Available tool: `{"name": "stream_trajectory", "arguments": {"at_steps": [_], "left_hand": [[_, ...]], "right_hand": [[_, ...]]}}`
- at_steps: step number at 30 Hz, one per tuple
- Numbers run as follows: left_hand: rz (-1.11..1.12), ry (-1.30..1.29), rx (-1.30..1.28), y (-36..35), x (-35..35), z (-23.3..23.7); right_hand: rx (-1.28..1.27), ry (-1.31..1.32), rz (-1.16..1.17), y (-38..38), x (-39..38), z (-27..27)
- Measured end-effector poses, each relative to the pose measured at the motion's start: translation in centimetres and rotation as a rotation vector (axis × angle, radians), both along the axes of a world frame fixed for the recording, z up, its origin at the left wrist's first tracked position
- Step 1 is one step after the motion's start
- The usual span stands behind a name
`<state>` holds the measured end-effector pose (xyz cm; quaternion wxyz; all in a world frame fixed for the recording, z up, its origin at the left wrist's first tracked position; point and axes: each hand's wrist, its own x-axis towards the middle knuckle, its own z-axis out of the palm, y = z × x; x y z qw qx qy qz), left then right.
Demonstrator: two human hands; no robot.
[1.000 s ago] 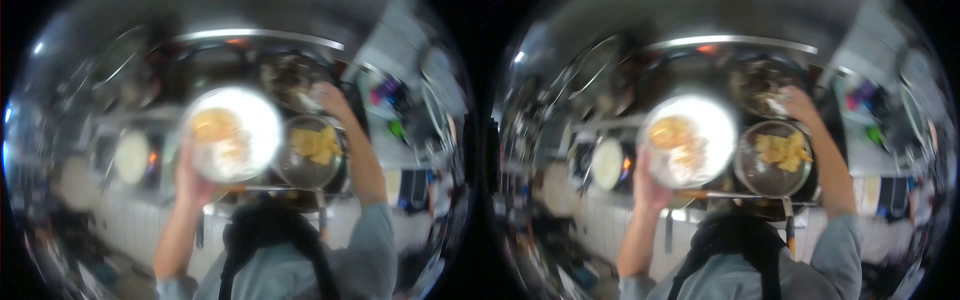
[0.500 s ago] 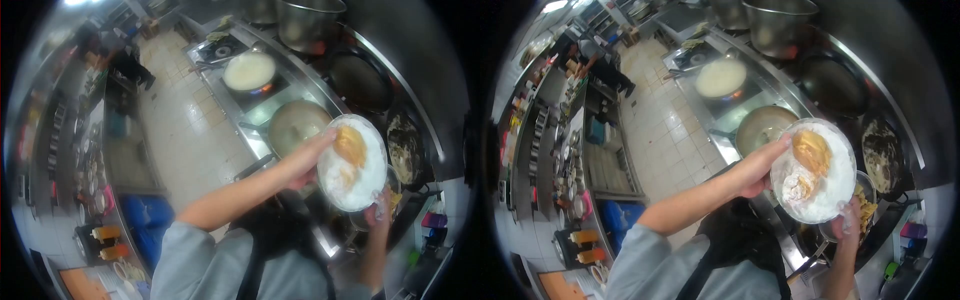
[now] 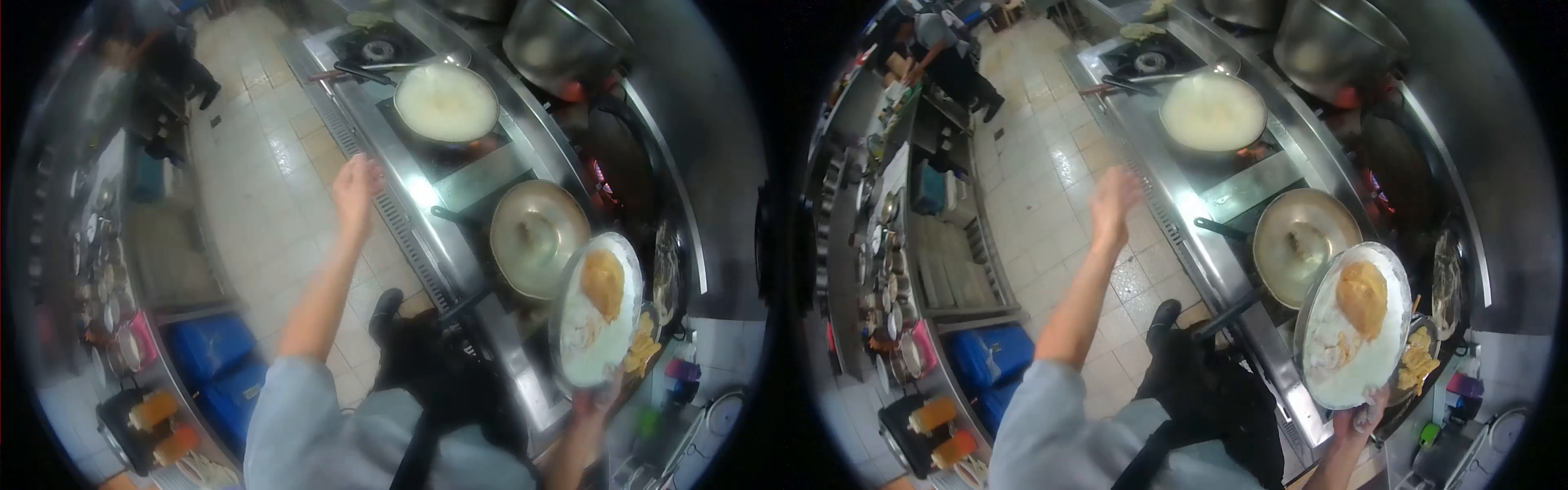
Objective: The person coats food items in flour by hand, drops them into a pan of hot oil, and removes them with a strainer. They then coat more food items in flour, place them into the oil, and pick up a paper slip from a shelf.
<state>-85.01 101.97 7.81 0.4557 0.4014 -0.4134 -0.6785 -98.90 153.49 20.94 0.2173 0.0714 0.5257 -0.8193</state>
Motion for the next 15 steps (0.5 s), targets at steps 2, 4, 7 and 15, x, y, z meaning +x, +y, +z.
{"name": "stream_trajectory", "arguments": {"at_steps": [2,4,7,15], "left_hand": [[0.036,-0.007,0.112,-3.5,0.9,-6.8],[-0.024,-0.118,0.191,-6.1,0.9,-12.5],[-0.099,-0.187,0.322,-8.4,-0.5,-17.8],[-0.107,-0.299,0.239,-10.6,-5.5,-24.4]], "right_hand": [[-0.029,0.053,0.029,-1.3,1.6,-0.8],[-0.016,0.024,-0.044,-3.9,3.3,-0.7],[-0.146,-0.035,0.048,-4.0,4.6,-1.7],[-0.139,0.083,-0.096,-4.4,6.7,-3.1]]}}
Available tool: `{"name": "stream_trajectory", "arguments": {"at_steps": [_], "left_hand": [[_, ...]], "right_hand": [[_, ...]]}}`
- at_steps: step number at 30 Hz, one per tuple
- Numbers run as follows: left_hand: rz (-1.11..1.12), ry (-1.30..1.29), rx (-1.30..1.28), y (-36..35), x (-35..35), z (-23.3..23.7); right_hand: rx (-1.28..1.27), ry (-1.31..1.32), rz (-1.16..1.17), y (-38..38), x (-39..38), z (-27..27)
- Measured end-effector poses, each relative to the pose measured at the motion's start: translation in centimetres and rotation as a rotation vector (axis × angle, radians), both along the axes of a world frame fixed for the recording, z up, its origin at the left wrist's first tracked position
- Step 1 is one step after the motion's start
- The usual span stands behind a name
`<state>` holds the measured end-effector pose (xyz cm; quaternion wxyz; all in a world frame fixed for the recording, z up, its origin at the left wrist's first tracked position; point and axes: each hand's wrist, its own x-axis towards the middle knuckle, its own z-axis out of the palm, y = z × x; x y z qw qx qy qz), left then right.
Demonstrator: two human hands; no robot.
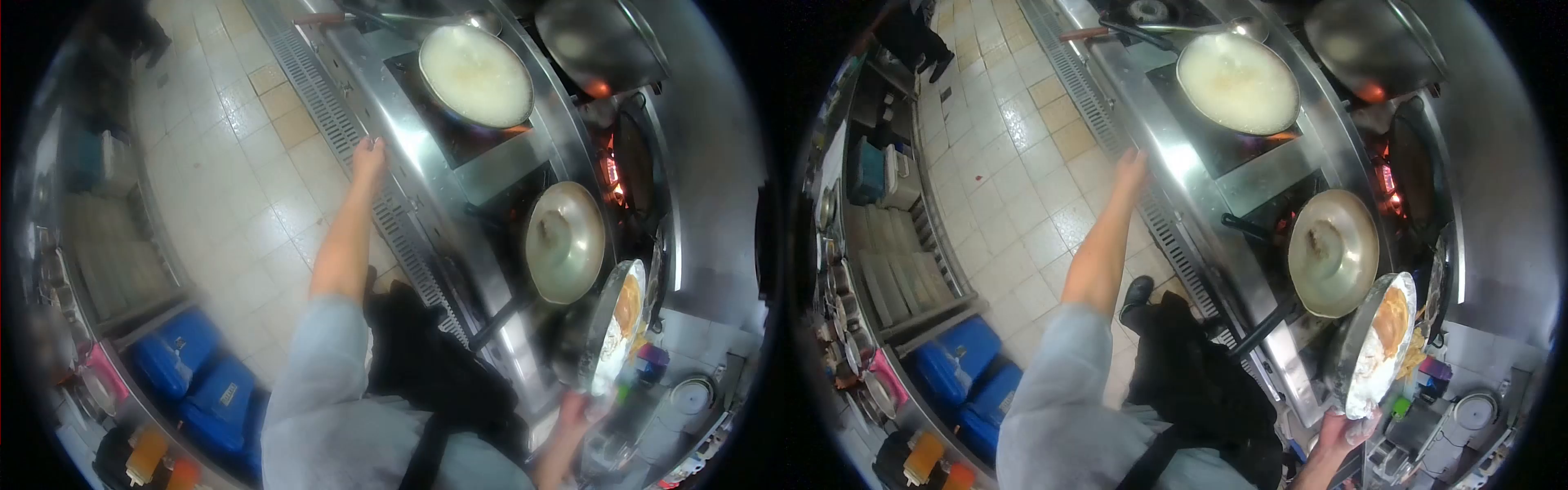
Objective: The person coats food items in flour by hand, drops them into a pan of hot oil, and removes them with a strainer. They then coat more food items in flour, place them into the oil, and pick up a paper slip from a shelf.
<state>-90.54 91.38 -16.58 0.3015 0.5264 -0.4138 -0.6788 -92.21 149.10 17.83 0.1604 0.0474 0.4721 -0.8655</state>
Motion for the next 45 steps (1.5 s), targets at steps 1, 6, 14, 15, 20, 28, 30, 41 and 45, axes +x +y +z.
{"name": "stream_trajectory", "arguments": {"at_steps": [1,6,14,15,20,28,30,41,45], "left_hand": [[-0.037,0.064,0.052,0.1,0.3,1.2],[-0.109,0.042,-0.047,-0.7,0.3,-0.8],[-0.184,-0.229,-0.486,-1.0,0.9,-3.8],[-0.184,-0.138,-0.446,-0.9,1.0,-3.9],[-0.196,-0.007,-0.353,-1.0,1.4,-4.0],[-0.135,-0.137,-0.563,-0.8,1.2,-4.7],[-0.116,0.014,-0.278,-0.9,1.5,-1.2],[-0.094,0.255,0.112,-1.7,1.5,-0.8],[-0.087,0.195,0.114,-1.4,1.3,-1.0]], "right_hand": [[0.014,0.008,-0.003,0.1,0.2,-0.2],[0.075,0.0,-0.097,1.1,-0.5,-1.4],[-0.004,0.023,-0.052,-1.7,-0.5,-1.4],[0.001,0.02,-0.046,-2.0,-0.5,-1.3],[0.024,0.055,-0.04,-6.1,0.7,-0.5],[0.107,0.074,-0.06,-3.5,0.0,-0.9],[0.094,0.089,-0.031,-3.0,-0.2,-1.0],[0.044,0.098,0.075,-5.0,0.5,-1.0],[0.051,0.084,0.131,-4.6,0.2,-1.1]]}}
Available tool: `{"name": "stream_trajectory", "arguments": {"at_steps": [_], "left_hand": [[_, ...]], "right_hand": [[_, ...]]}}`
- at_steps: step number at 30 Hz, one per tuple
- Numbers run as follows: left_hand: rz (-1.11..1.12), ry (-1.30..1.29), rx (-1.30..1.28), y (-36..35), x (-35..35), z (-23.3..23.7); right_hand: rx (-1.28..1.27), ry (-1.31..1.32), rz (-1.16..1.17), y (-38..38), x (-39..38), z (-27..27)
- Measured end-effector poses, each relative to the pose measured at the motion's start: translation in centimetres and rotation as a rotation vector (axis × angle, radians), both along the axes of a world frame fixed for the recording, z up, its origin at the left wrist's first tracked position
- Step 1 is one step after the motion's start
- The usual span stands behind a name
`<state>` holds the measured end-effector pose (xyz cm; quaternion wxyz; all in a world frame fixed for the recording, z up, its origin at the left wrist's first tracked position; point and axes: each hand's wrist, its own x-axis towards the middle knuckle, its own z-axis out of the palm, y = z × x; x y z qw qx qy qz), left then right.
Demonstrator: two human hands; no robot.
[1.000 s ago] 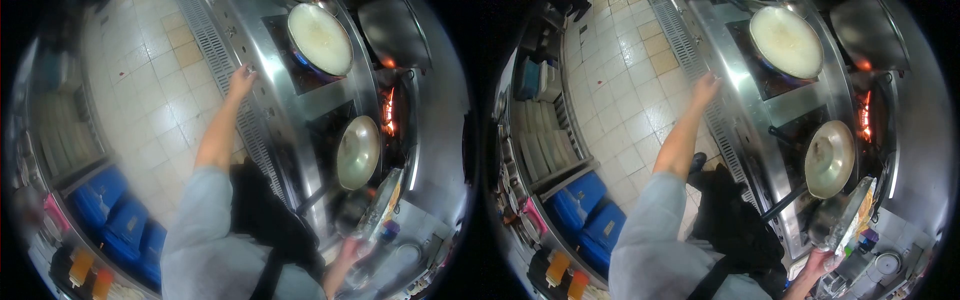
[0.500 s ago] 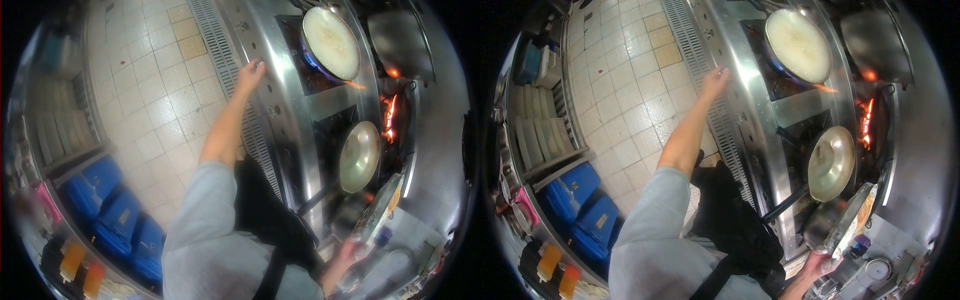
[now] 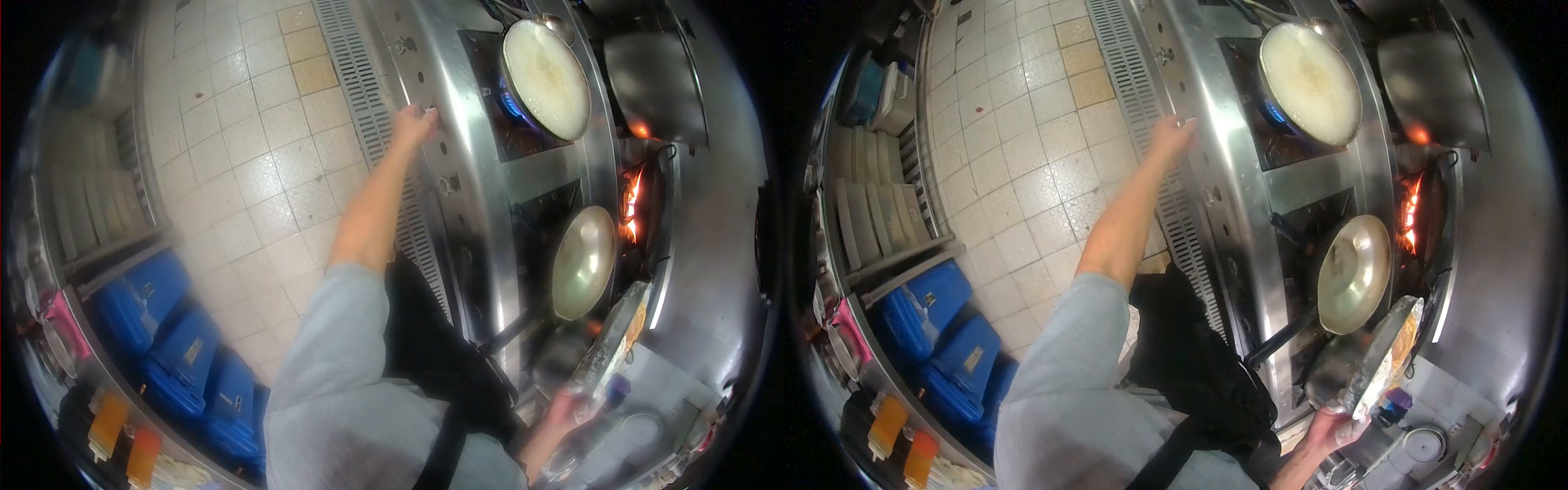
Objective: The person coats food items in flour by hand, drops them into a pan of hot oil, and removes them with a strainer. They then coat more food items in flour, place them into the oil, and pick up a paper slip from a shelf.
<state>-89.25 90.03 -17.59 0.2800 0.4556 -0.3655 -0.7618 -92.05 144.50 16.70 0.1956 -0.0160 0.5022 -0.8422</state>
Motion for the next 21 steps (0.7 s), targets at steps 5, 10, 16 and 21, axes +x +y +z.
{"name": "stream_trajectory", "arguments": {"at_steps": [5,10,16,21], "left_hand": [[0.001,0.047,0.036,0.2,-0.3,-1.2],[0.03,0.088,0.043,0.3,-0.6,-1.7],[0.091,0.135,0.044,0.6,-0.9,-1.9],[0.044,0.084,0.05,0.3,0.0,-0.5]], "right_hand": [[0.059,0.032,-0.092,0.5,-0.2,-0.5],[0.091,0.01,-0.16,0.3,-0.1,-0.6],[0.055,0.003,-0.095,-1.7,1.2,-0.4],[-0.002,-0.04,-0.061,-0.1,0.7,-1.2]]}}
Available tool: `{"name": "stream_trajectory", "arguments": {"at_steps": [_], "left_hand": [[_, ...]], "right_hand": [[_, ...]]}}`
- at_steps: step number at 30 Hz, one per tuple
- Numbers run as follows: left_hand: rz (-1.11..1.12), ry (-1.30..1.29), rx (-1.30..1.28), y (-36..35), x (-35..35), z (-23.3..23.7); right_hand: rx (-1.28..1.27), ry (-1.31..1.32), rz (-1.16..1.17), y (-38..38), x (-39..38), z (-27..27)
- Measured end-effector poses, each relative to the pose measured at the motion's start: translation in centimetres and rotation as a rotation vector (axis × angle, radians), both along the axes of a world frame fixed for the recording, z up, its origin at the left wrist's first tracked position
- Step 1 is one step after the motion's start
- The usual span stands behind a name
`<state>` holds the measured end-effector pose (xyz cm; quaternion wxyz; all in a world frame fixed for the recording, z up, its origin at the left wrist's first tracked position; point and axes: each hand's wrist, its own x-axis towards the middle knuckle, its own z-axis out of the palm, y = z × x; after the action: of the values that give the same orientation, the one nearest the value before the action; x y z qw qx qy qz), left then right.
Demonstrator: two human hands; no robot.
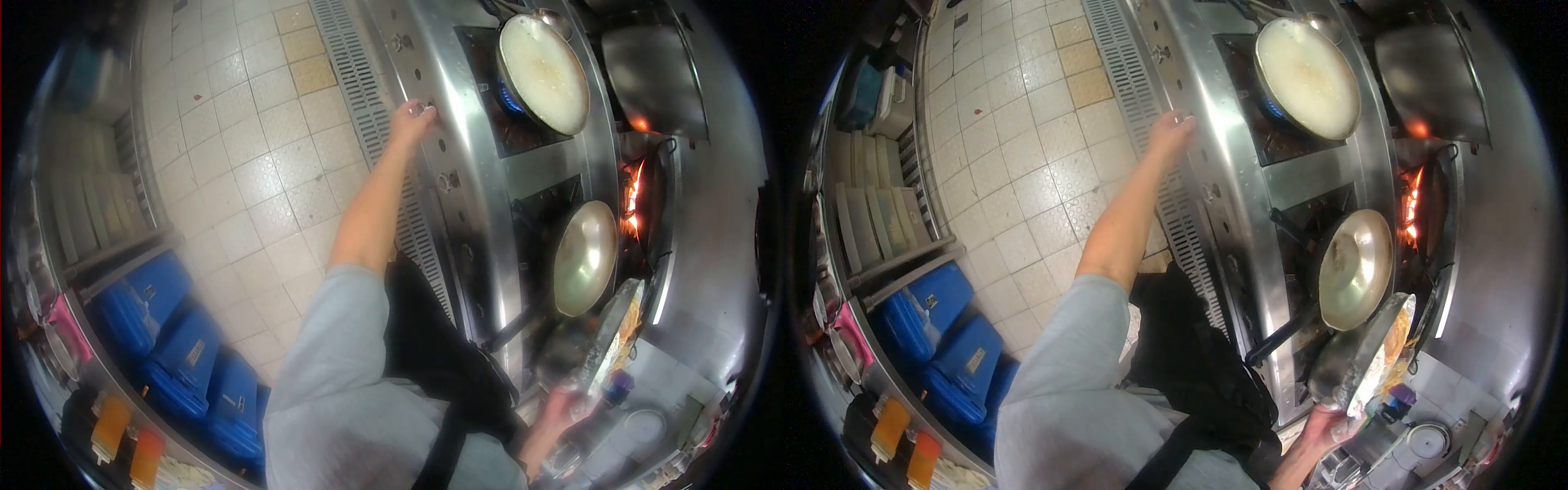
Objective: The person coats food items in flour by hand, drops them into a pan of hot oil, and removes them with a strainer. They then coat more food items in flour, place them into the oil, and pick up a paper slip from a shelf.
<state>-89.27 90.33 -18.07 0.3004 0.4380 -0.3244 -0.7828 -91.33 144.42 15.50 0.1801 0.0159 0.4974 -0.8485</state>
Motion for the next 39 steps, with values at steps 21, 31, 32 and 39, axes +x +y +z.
{"name": "stream_trajectory", "arguments": {"at_steps": [21,31,32,39], "left_hand": [[-0.906,0.355,0.151,30.0,-1.5,38.6],[-0.8,0.482,0.179,42.2,-10.4,46.8],[-0.786,0.48,0.16,42.9,-11.4,46.7],[-0.835,0.531,0.129,44.1,-19.1,45.4]], "right_hand": [[-0.058,-0.117,0.056,1.3,-4.3,6.5],[0.058,-0.077,0.297,11.6,-15.9,12.6],[0.159,-0.07,0.315,12.4,-17.0,13.5],[0.15,-0.005,-0.026,17.9,-26.8,13.2]]}}
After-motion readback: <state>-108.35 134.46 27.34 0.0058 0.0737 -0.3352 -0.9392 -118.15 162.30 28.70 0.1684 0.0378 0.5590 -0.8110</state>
